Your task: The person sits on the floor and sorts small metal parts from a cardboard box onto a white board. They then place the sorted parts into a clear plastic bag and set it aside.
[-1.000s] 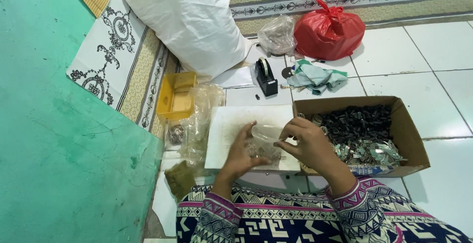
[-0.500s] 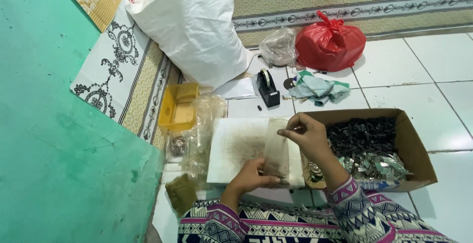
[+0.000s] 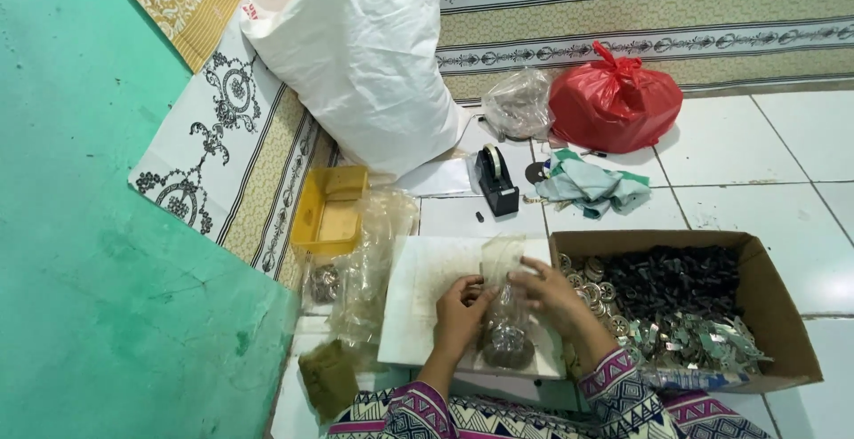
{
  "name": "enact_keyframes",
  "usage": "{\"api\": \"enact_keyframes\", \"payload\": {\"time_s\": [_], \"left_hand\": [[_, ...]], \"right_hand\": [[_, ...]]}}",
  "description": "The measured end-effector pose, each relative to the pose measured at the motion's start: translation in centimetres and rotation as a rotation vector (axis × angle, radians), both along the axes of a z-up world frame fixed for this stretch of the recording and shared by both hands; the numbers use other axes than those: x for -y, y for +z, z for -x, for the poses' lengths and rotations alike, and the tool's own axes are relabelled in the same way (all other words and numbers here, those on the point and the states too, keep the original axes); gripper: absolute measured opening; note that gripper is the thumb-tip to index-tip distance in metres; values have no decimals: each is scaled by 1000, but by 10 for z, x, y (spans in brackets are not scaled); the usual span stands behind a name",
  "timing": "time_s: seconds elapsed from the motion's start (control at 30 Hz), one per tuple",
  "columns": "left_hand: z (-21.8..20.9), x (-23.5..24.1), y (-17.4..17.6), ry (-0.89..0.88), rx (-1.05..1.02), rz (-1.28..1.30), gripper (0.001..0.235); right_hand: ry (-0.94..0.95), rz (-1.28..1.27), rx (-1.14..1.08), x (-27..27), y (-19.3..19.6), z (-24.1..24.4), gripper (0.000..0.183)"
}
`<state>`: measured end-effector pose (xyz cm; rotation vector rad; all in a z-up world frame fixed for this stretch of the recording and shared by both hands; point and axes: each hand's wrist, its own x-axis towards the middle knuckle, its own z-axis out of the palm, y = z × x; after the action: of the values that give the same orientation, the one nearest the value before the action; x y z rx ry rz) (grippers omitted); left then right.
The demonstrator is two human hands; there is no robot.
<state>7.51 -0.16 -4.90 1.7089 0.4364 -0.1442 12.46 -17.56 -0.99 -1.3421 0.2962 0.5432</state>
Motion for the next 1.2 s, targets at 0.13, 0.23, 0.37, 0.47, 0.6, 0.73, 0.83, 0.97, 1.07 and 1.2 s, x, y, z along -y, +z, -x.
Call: {"api": "enact_keyframes", "payload": {"time_s": [0.13, 0.23, 0.37, 0.47, 0.6, 0.73, 0.83, 0.97, 1.07, 1.2], "left_hand": [[-13, 5, -26, 51, 27, 10, 49], [-19, 3, -36, 122, 91, 118, 37], [-22, 4, -33, 148, 99, 173, 32], [-20, 6, -12, 135, 74, 185, 40], [-16, 10, -1, 168, 144, 262, 51], [-17, 12, -1, 209, 173, 284, 49], [-19, 12, -11, 224, 220, 342, 50], [-23, 14, -25, 198, 238, 436, 42], [-26, 12, -34, 193, 224, 384, 28], [-24, 15, -21, 214, 296, 249, 27]], "right_hand": [[19, -72, 28, -3, -26, -4, 58], [-57, -34, 88, -2, -45, -14, 36], [-129, 101, 197, 0, -66, -21, 24], [-187, 102, 252, -2, -68, -17, 28], [-192, 95, 438, -10, -47, 0, 14], [-169, 52, 495, -9, -58, 4, 11], [-140, 61, 539, -1, -77, 1, 9], [-144, 17, 547, 3, -83, -5, 17], [-211, -78, 488, 6, -79, -3, 19], [-230, -55, 464, -1, -50, 6, 35]]}}
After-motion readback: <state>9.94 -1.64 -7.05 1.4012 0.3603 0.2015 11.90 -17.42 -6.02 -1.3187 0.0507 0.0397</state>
